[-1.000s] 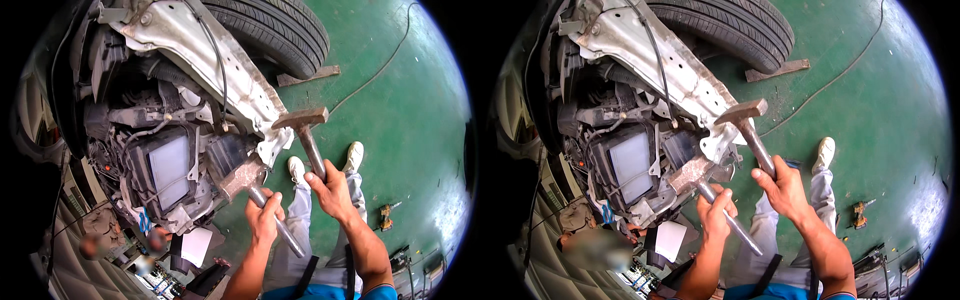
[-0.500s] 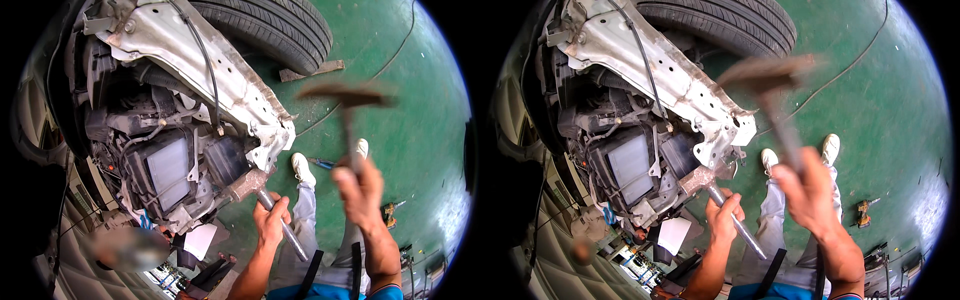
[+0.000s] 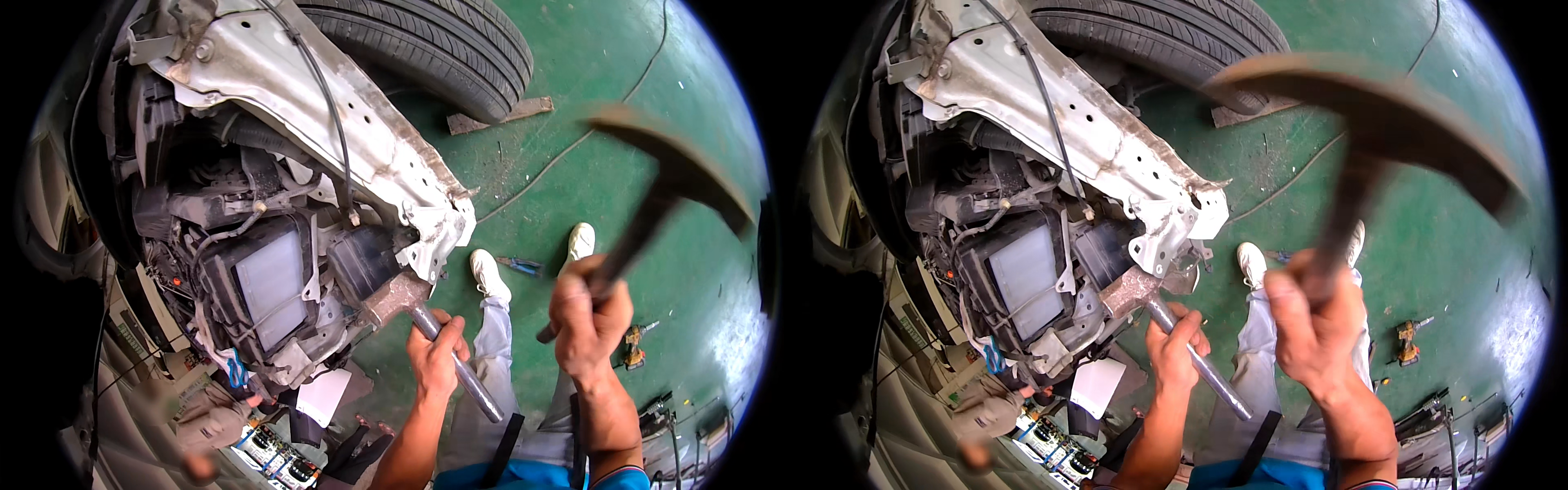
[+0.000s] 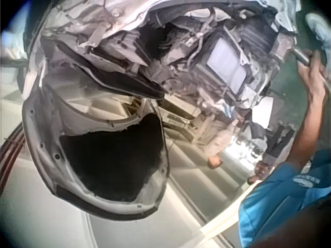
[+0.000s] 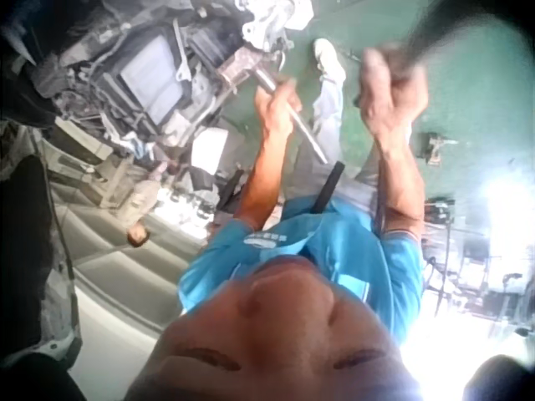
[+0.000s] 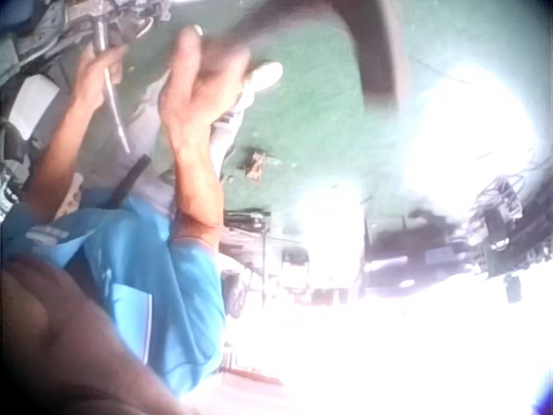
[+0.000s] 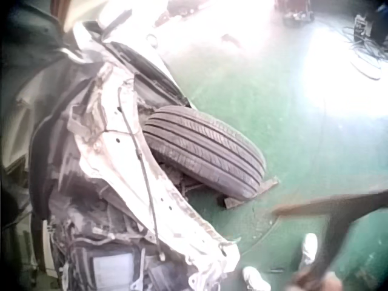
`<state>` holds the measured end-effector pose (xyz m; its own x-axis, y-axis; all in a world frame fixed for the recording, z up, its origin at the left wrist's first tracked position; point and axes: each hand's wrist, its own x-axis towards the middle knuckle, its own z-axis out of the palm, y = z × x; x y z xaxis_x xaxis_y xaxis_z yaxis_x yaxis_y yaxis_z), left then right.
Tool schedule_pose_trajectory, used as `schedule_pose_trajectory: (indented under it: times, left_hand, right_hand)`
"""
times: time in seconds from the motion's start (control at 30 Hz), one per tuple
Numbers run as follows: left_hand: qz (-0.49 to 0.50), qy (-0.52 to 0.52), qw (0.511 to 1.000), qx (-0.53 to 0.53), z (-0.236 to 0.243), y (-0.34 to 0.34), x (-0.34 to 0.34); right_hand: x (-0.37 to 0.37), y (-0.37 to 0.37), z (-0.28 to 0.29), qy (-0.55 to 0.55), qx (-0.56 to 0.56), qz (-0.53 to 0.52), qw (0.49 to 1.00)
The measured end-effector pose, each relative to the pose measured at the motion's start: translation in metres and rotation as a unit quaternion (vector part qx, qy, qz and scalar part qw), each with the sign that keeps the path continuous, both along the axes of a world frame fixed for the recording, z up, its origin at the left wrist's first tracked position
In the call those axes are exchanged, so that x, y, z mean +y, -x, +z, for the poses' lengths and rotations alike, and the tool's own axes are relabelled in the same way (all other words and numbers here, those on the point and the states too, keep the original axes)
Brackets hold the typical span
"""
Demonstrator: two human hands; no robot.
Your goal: The person uses a hammer and a metal punch to repeatedly strike and pry at a damaged section of a car's front frame. They adjust the punch's position and strike it multiple times to separate or reshape the metal components.
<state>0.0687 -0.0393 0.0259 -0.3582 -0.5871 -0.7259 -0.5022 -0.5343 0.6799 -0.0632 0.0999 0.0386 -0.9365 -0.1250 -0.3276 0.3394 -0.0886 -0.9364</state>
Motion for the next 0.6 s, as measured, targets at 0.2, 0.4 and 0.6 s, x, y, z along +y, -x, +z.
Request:
schedule_pose_trajectory:
  times: [0.2, 0.4, 0.6]
  left_hand:
    - [-0.014, -0.013, 1.0, -0.014, 0.003, -0.006, 0.002]
    - [-0.033, 0.023, 0.997, -0.072, 0.003, -0.011, 0.005]
    - [0.024, -0.111, 0.991, -0.07, -0.014, -0.019, 0.029]
  right_hand:
    - [-0.011, -0.024, -0.045, -0.063, -0.086, 0.256, 0.961]
    - [0.032, -0.019, -0.06, 0.089, -0.277, 0.037, 0.956]
    - [0.084, -0.035, -0.087, 0.096, -0.418, 0.007, 0.903]
